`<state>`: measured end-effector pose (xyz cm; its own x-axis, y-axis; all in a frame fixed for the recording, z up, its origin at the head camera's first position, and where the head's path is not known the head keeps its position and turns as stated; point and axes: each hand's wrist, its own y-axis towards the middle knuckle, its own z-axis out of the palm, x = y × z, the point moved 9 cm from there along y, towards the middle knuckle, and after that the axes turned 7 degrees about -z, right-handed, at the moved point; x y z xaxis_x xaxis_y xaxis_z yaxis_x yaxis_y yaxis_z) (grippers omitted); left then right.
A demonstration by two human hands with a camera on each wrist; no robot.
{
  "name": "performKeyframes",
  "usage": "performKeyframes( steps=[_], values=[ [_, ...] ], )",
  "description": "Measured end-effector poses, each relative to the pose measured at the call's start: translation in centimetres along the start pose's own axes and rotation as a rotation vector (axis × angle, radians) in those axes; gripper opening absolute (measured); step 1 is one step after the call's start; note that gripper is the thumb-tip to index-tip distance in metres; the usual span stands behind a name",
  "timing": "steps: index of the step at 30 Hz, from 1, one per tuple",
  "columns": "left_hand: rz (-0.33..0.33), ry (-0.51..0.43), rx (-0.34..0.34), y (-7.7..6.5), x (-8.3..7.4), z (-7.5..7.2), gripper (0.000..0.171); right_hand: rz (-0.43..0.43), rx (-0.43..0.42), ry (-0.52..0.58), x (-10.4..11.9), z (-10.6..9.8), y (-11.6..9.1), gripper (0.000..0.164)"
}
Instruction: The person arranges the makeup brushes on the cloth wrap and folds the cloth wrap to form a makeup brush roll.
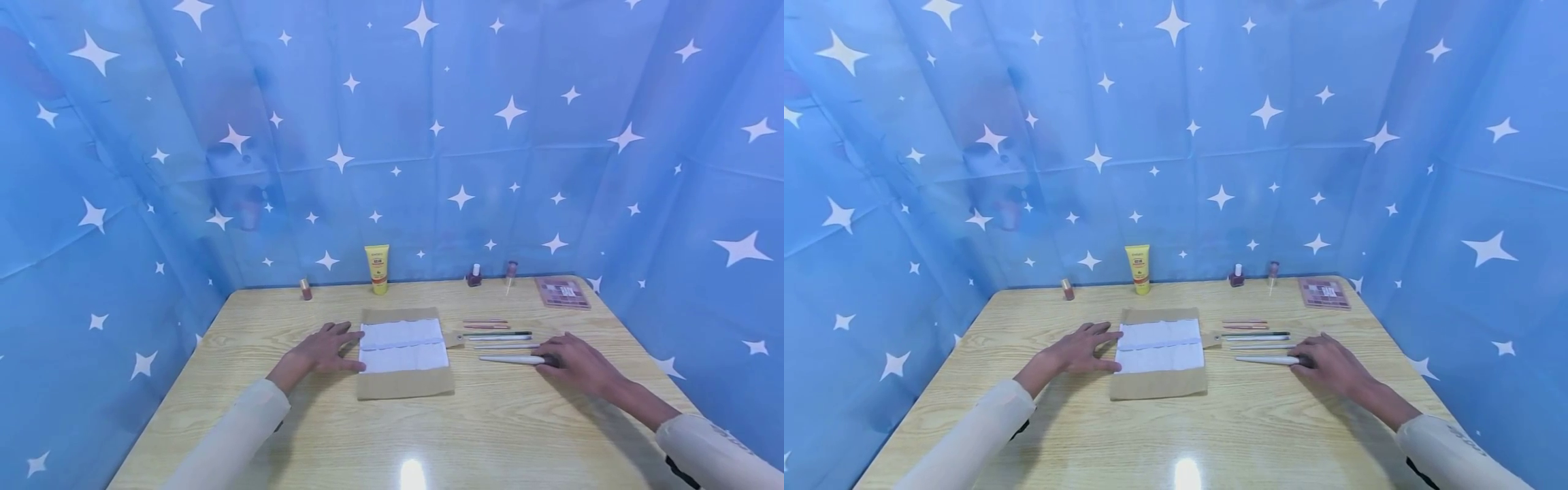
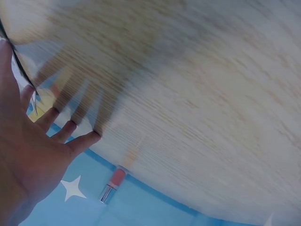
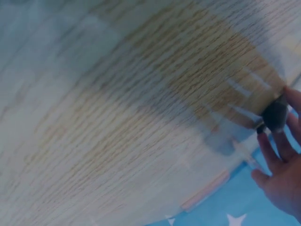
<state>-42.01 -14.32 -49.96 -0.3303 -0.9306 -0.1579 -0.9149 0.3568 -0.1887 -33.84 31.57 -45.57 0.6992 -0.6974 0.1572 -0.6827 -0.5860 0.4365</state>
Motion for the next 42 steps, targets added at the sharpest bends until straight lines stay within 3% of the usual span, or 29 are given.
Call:
performKeyframes(
  steps=[10,22,25,29,34,42],
  values=[
    [-0.009,0.014,0.002,0.1,-0.1,-0.3,0.089,-0.027,-0.038,-0.05,0.0,-0.5,0.0,0.022],
    [-0.041,0.011,0.035,0.0,-0.5,-0.8,0.088,-0.009,-0.091,0.197,-0.5,-2.9,2.0,0.016],
    [-0.036,0.008,0.034,0.0,-0.5,-0.6,0.088,0.029,-0.075,0.286,-0.6,-3.0,2.7,0.011],
    [-0.029,-0.004,0.031,0.0,-0.7,-0.6,0.089,0.15,-0.051,0.408,-1.2,-2.8,3.8,0.007],
    [-0.025,-0.004,0.025,0.1,-0.8,-0.5,0.089,0.296,-0.031,0.472,-1.8,-2.3,5.4,0.019],
    [-0.029,-0.003,0.016,0.1,-0.6,-0.5,0.089,0.313,-0.047,0.556,-0.8,-2.0,9.3,0.023]
  ],
)
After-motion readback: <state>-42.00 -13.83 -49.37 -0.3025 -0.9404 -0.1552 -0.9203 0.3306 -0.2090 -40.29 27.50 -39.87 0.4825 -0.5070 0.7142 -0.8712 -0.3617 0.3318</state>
